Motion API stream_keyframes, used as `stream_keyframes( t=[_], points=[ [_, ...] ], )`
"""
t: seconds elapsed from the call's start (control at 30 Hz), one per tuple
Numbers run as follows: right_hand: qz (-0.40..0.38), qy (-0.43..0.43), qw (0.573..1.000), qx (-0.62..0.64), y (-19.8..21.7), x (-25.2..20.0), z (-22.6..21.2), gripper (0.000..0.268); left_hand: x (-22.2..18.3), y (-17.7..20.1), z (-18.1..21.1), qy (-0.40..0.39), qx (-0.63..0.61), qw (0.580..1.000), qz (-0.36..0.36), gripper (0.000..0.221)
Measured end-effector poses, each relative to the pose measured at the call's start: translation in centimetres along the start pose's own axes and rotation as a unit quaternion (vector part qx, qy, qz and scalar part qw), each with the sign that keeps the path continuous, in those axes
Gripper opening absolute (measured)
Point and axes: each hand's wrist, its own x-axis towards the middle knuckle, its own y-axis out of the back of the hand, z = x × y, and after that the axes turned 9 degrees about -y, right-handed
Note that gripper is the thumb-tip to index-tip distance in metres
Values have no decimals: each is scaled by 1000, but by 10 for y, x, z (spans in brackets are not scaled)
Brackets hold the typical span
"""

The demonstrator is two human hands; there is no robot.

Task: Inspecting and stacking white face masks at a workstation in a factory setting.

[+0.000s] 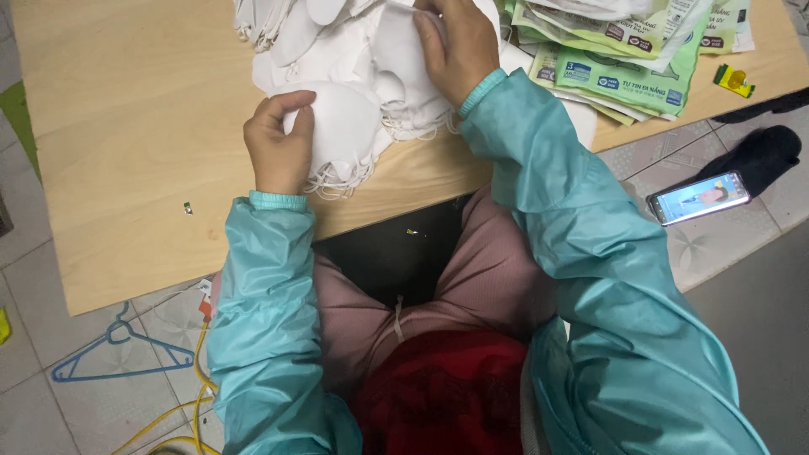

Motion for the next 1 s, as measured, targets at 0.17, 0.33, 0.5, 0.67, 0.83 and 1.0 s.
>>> stream_keyframes(
  t=[0.17,0.33,0.5,0.67,0.83,1.0],
  points=[
    [-2,-3,988,151,4,-2,-16,14,0,-2,-5,14,-1,1000,12,15],
    [-180,-58,934,303,-1,-9,-23,15,1,-3,-2,28,-7,999,24,12],
    [-285,-111,881,362,-6,-15,-38,18,1,-4,1,46,-9,998,36,12],
    [-211,-187,793,541,-1,-10,-31,19,1,-3,-2,38,-4,999,35,13],
    [-147,-230,725,633,1,-6,-26,13,2,-4,0,49,-4,998,31,12],
    [-236,-111,892,370,-21,-13,-25,8,3,-3,19,90,-71,993,13,28]
  ],
)
